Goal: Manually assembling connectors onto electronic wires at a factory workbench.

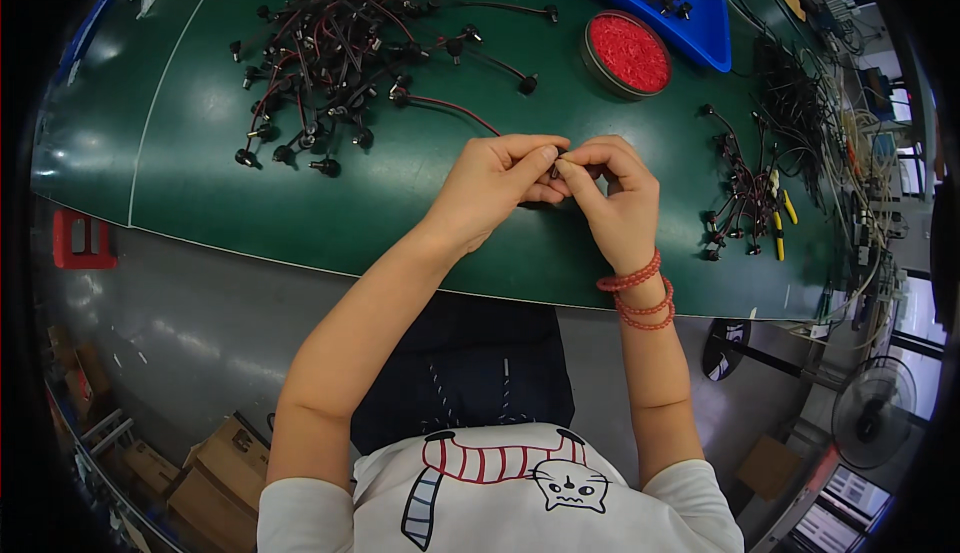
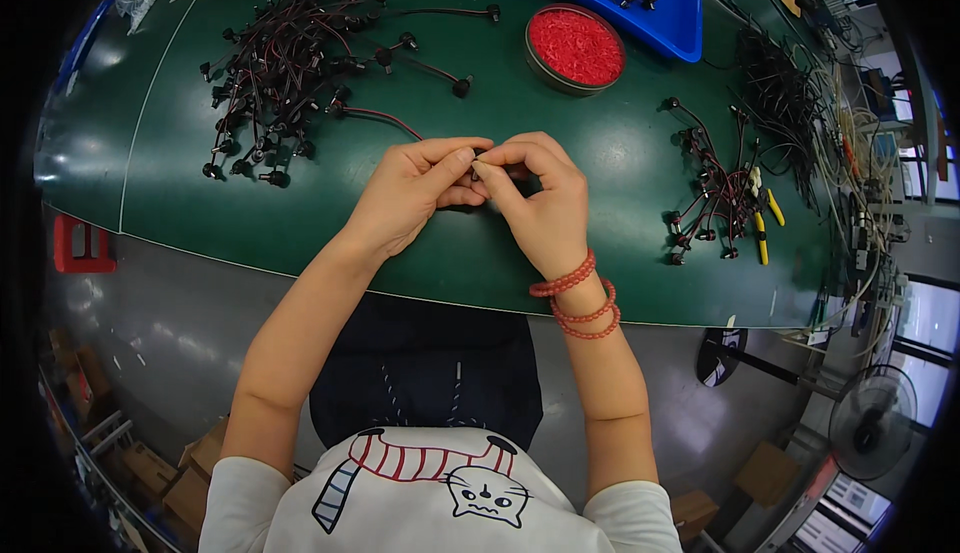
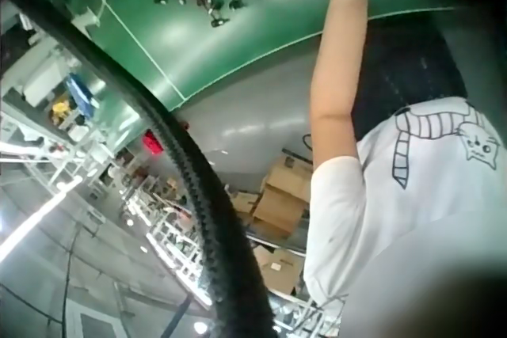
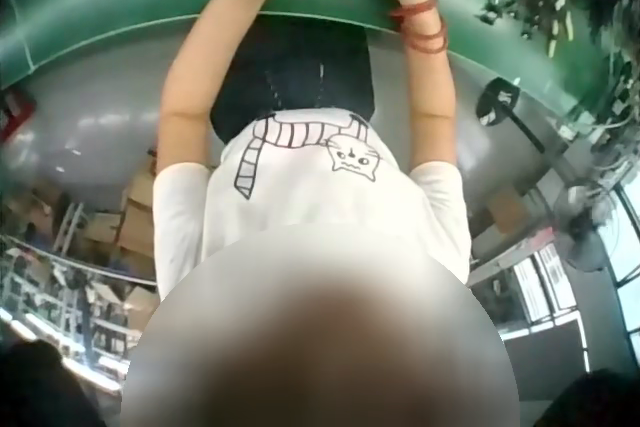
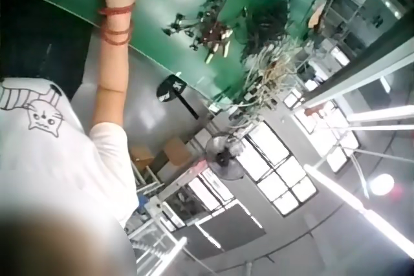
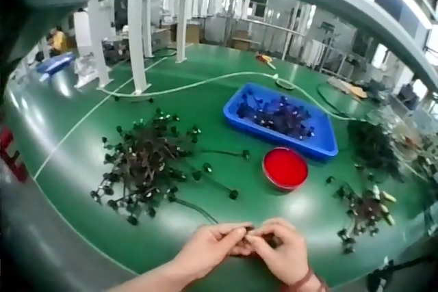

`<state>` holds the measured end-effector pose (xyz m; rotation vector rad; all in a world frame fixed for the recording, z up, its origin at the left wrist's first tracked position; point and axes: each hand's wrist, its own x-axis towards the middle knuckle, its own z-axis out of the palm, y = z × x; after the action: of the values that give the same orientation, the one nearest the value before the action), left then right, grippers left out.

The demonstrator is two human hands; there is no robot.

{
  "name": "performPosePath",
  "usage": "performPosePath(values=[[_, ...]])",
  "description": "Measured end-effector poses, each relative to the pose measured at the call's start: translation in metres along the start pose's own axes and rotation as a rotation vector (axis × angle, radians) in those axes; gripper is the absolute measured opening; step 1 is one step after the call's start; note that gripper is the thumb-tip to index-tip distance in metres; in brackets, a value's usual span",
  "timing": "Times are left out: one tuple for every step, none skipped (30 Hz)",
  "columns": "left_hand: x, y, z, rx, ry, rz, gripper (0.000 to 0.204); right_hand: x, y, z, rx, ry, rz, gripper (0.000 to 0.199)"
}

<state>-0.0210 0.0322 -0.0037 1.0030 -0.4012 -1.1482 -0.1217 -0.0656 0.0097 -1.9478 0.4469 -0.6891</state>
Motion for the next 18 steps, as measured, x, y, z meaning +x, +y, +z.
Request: performPosePath(values=[[0.000,-0.001,0.000,-0.010,-0.003,0.010,0.025,0.000,0.002,0.000,0.149,-0.022,0.097,0.007],[-0.001,-0.001,0.000,-0.021,-0.005,0.020,0.025,-0.001,0.003,-0.001,0.298,-0.044,0.195,0.008],[-0.001,-0.001,0.001,-0.022,-0.006,0.019,0.025,0.000,0.002,-0.001,0.297,-0.044,0.196,0.008],[-0.002,0.000,0.001,-0.003,0.004,0.017,0.025,0.001,0.001,-0.001,0.365,-0.064,0.275,0.010],[-0.002,0.002,0.002,0.017,0.013,0.015,0.025,0.002,-0.001,-0.001,0.433,-0.085,0.354,0.012],[-0.002,0.002,0.002,0.036,0.022,0.013,0.025,0.002,-0.002,-0.002,0.501,-0.105,0.433,0.014],[-0.003,0.002,0.002,0.035,0.022,0.013,0.025,0.002,-0.001,-0.001,0.501,-0.106,0.434,0.014],[-0.003,0.002,0.003,0.048,0.020,0.024,0.025,0.003,0.001,-0.001,0.513,-0.109,0.426,0.015],[-0.003,0.002,0.003,0.061,0.019,0.035,0.025,0.003,0.002,0.000,0.525,-0.112,0.417,0.016],[-0.003,0.002,0.003,0.075,0.017,0.047,0.026,0.004,0.003,0.000,0.537,-0.115,0.408,0.017],[-0.004,0.002,0.003,0.077,0.018,0.047,0.026,0.004,0.004,0.001,0.539,-0.115,0.408,0.017],[-0.004,0.002,0.004,0.119,0.035,0.066,0.025,0.004,0.004,0.002,0.530,-0.113,0.395,0.017],[-0.004,0.002,0.004,0.163,0.051,0.086,0.025,0.004,0.004,0.002,0.522,-0.110,0.382,0.017],[-0.004,0.002,0.006,0.206,0.067,0.105,0.025,0.004,0.004,0.002,0.515,-0.107,0.368,0.017],[-0.006,0.001,0.007,0.209,0.062,0.106,0.025,0.003,0.004,0.000,0.515,-0.101,0.366,0.017],[-0.010,-0.001,0.010,0.215,0.029,0.156,0.025,0.002,0.004,-0.004,0.571,-0.121,0.389,0.017],[-0.014,-0.002,0.013,0.221,-0.002,0.205,0.026,0.000,0.004,-0.007,0.630,-0.142,0.413,0.016],[-0.016,-0.001,0.016,0.226,-0.033,0.254,0.026,-0.002,0.002,-0.009,0.689,-0.163,0.436,0.016]])
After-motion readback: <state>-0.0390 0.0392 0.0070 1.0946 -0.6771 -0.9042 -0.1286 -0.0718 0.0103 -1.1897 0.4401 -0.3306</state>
